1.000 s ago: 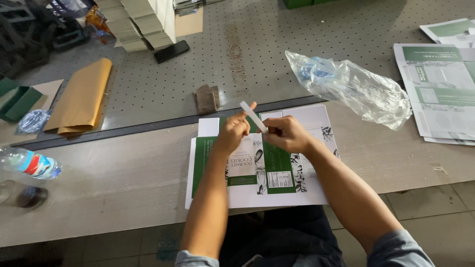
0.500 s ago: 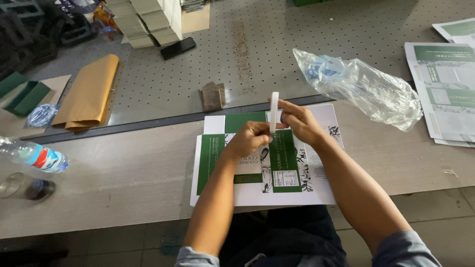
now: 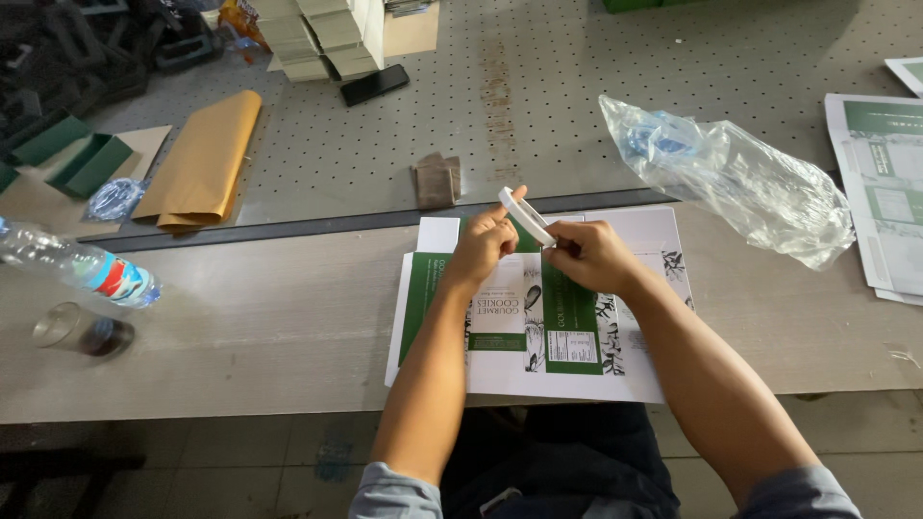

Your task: The person sits at a workbench and uses a roll of clear tape to seal a flat-packed cardboard box. They repeatedly attempt to find the tape's end and apply it to the box flaps. Finally, they fold the flaps to form the box.

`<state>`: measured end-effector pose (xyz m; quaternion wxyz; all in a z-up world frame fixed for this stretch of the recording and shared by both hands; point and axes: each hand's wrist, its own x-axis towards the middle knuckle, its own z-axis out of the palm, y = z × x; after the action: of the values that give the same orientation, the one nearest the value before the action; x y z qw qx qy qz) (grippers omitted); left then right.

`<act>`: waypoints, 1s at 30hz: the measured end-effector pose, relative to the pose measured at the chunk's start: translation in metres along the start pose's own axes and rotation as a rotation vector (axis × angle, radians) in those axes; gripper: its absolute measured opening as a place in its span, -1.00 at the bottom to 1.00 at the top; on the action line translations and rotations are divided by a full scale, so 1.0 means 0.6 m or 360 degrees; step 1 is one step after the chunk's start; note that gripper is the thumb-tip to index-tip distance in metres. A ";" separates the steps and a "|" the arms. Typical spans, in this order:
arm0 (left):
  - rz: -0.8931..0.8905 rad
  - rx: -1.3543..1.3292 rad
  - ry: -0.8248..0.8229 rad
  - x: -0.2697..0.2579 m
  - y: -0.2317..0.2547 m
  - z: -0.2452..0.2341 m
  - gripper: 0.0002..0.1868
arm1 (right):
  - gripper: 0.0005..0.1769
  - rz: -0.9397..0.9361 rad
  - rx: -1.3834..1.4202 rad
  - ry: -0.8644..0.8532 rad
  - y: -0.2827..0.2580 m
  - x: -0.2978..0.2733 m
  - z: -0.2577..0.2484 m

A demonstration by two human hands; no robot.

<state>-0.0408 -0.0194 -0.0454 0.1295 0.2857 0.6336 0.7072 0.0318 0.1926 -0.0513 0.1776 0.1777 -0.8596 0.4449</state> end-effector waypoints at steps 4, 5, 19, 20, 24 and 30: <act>-0.0016 0.0297 0.0033 -0.008 0.006 0.005 -0.33 | -0.86 0.0011 0.0110 0.0019 -0.028 -0.004 -0.013; -0.0046 0.0381 0.0025 -0.018 0.016 0.010 -0.30 | -0.85 0.0114 0.0397 -0.0028 -0.058 -0.005 -0.021; 0.0019 0.0310 -0.0329 -0.039 0.055 0.053 -0.57 | -0.49 0.0227 0.0715 0.0240 -0.025 0.010 -0.035; 0.0015 0.0087 -0.0358 -0.037 0.068 0.051 -0.56 | -0.54 0.0248 0.0552 0.0180 -0.010 0.010 -0.029; 0.0102 -0.0298 -0.0187 -0.029 0.053 0.032 -0.54 | -0.89 0.0181 -0.0235 -0.0065 -0.001 0.002 -0.010; 0.0205 -0.0366 0.0138 -0.023 0.039 0.021 -0.50 | -0.64 0.0189 -0.0243 -0.0103 0.025 0.001 0.008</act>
<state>-0.0185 -0.0202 -0.0256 0.0883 0.2783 0.5337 0.7937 0.0235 0.1966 -0.0639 0.1362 0.1267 -0.9053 0.3818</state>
